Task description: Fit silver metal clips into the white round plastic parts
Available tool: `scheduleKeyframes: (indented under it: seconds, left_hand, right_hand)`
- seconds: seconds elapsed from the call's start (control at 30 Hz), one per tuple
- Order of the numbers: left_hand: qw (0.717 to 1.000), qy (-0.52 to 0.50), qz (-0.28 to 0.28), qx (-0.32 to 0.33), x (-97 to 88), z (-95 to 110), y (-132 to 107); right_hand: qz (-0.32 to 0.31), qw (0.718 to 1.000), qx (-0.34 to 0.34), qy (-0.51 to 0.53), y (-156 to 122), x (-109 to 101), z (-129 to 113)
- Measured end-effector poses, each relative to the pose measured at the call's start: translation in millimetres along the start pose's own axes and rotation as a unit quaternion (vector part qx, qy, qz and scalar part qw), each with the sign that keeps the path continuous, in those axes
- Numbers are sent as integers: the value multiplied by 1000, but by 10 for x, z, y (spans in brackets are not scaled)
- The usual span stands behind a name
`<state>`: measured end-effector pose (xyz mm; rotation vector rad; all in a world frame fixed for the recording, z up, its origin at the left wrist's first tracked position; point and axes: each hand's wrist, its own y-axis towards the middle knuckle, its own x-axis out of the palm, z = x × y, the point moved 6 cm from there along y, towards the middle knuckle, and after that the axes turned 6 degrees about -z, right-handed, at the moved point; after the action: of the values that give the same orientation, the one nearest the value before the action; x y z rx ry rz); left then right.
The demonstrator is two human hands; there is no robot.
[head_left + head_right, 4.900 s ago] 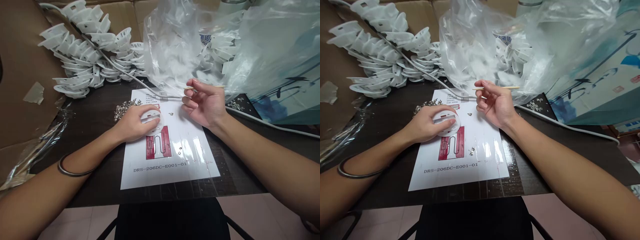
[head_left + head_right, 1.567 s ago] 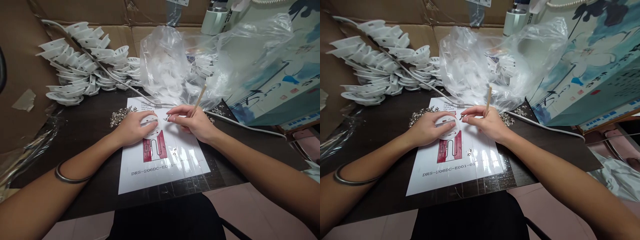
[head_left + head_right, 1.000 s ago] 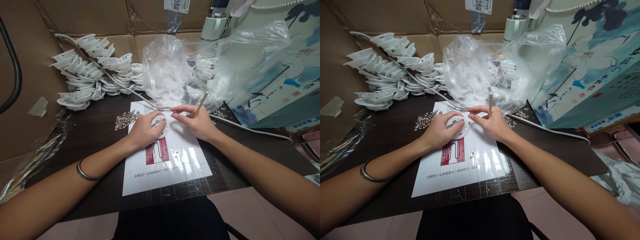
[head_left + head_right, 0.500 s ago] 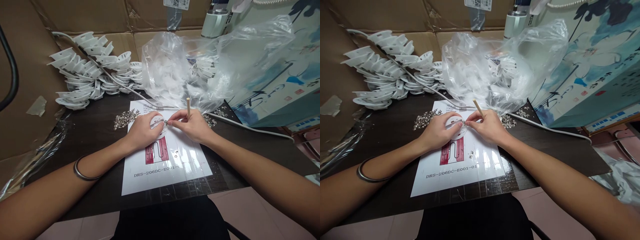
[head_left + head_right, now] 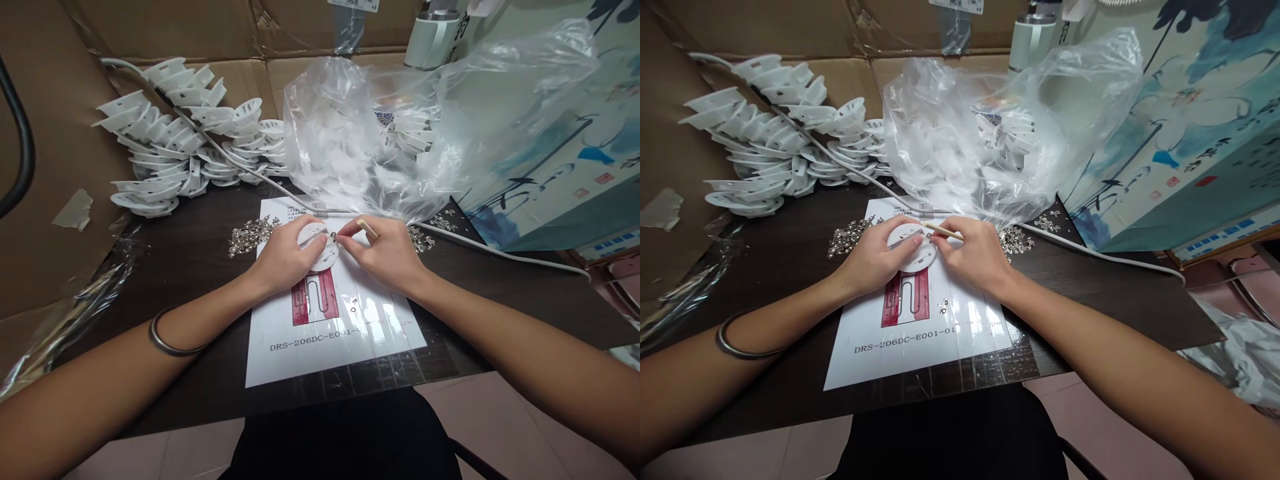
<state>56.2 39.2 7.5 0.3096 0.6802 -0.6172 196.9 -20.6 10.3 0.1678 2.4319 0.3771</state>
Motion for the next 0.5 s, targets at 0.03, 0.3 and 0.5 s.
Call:
scheduleKeyframes:
  seconds: [0.03,0.3,0.5]
  left_hand:
    - [1000,-21,2,-11,1,-2,-3]
    - [989,-136,-21,-55,120,-19,-71]
    - [982,-175,-30,-68,139,-37,-60]
  right_hand:
    - [12,1000,-15,-9,-4,-13,-18]
    - [40,987,-112,-109,-29,-18,-104]
    - [36,984,-129,-117,-36,0,-118]
